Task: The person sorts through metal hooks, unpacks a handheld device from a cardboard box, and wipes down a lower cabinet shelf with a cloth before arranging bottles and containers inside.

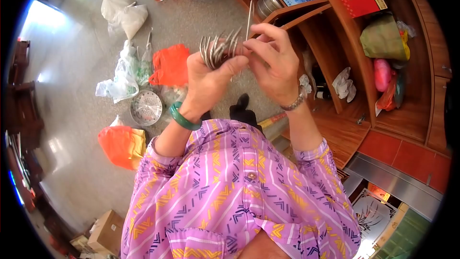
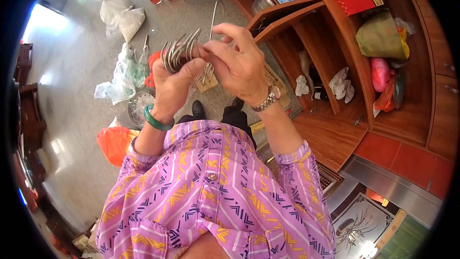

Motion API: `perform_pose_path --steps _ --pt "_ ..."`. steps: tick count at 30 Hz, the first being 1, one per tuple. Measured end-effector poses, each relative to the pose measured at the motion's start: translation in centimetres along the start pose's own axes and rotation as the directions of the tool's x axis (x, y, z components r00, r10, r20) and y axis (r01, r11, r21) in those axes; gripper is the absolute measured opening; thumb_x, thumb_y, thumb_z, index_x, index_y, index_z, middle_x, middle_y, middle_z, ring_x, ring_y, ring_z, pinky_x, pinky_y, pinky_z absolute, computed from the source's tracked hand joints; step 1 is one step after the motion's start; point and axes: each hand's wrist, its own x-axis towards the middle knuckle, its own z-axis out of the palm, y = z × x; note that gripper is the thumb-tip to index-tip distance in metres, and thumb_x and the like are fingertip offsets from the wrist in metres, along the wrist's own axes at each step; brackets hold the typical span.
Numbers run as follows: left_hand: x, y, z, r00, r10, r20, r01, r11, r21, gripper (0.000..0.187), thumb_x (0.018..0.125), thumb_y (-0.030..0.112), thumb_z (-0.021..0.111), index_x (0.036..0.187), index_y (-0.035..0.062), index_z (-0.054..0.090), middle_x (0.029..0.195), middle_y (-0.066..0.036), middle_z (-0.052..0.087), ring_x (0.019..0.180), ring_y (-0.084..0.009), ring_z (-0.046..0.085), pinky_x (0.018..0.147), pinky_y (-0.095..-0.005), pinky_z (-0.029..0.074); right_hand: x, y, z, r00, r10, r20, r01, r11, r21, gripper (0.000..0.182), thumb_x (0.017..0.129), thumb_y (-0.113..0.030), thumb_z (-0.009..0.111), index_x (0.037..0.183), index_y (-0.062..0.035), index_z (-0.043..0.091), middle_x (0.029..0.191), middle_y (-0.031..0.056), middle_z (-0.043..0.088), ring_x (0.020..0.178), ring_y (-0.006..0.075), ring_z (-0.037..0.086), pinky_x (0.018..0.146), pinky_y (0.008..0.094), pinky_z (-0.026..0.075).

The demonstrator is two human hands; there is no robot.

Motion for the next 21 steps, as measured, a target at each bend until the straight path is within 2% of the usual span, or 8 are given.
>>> perform_pose_path --steps 2,3,5,6,10,11,15,21 --pt "0.3 -0.2 -0.4 0.997 -0.069 -0.023 0.064 0.984 -0.167 0.016 0.081 0.004 0.063 0.095 -0.0019 0.062 0.085 -0.003 0.063 0.077 -0.0095 0.057 0.071 -0.0221 0.046 0.4 0.2 0.3 0.993 -0.117 0.03 0.118 0.992 -0.036 0.02 0.066 0.0 0.067 0.084 -0.0057 0.061 0.091 0.0074 0.059 0.073 0.023 0.057 0.059 0.0298 0.045" --pt "0.5 -0.4 -0.6 0.997 -0.074 -0.027 0.068 0.983 -0.169 0.016 0.081 0.004 0.063 0.095 -0.0019 0.062 0.085 -0.003 0.063 0.077 -0.0095 0.057 0.071 -0.0221 0.046 0.3 0.4 0.5 0.993 -0.113 0.035 0.114 0.993 -0.033 0.02 0.066 0.0 0.067 0.084 -0.0057 0.061 0.091 0.0074 0.059 0.073 0.023 0.057 0.059 0.0298 0.045" --pt "0.8 -1.3 -1.1 0.993 -0.121 -0.01 0.109 0.923 -0.369 0.017 0.083 0.008 0.061 0.097 -0.0018 0.062 0.088 -0.005 0.063 0.081 -0.0109 0.057 0.076 -0.0248 0.046 0.2 0.6 0.6 0.992 -0.104 0.078 0.104 0.995 0.002 0.016 0.067 -0.002 0.067 0.081 -0.005 0.06 0.079 0.0076 0.06 0.071 0.0251 0.058 0.059 0.0313 0.046" --pt "0.9 -1.5 -1.3 0.99 -0.139 0.0 0.13 0.924 -0.36 0.022 0.087 0.016 0.056 0.099 -0.0028 0.059 0.092 -0.007 0.061 0.085 -0.0147 0.057 0.079 -0.0282 0.045 0.2 0.6 0.5 0.991 -0.103 0.081 0.103 0.995 0.006 0.016 0.067 -0.002 0.067 0.081 -0.005 0.06 0.079 0.0076 0.06 0.071 0.0251 0.058 0.059 0.0313 0.046" --pt "1.9 -2.1 -2.2 0.975 -0.22 0.043 0.21 0.828 -0.52 0.02 0.086 0.014 0.057 0.095 -0.0026 0.062 0.09 -0.006 0.064 0.082 -0.0125 0.058 0.077 -0.0258 0.046 0.7 0.4 0.3 0.986 0.063 0.155 -0.079 0.991 0.104 0.012 0.07 -0.003 0.066 0.079 -0.0016 0.06 0.071 0.01 0.059 0.063 0.0248 0.059 0.056 0.0302 0.046" --pt "2.0 -2.2 -2.1 0.971 -0.235 0.042 0.221 0.822 -0.524 0.02 0.086 0.014 0.057 0.095 -0.0026 0.062 0.09 -0.006 0.064 0.082 -0.0125 0.058 0.077 -0.0258 0.046 0.7 0.4 0.3 0.977 0.12 0.174 -0.145 0.98 0.137 0.01 0.071 -0.004 0.066 0.078 -0.0004 0.06 0.069 0.0111 0.059 0.06 0.0248 0.059 0.055 0.0299 0.046" --pt "2.4 -1.2 -1.7 0.955 -0.292 0.053 0.28 0.826 -0.489 0.017 0.085 0.013 0.059 0.093 -0.0022 0.063 0.085 -0.005 0.064 0.077 -0.0113 0.058 0.071 -0.0237 0.046 1.1 0.6 0.3 0.967 0.159 0.201 -0.205 0.95 0.236 0.009 0.072 -0.003 0.065 0.078 0.0022 0.062 0.072 0.0128 0.062 0.062 0.0238 0.061 0.056 0.0284 0.046" --pt "3.0 -0.9 -1.9 0.971 -0.206 0.121 0.234 0.923 -0.305 0.015 0.083 0.013 0.061 0.089 -0.0004 0.065 0.08 -0.001 0.063 0.069 -0.0083 0.053 0.067 -0.0226 0.04 1.4 1.0 -0.3 0.972 0.13 0.197 -0.173 0.959 0.222 0.009 0.073 -0.005 0.065 0.08 0.0 0.063 0.073 0.0124 0.063 0.063 0.0207 0.062 0.056 0.028 0.046"
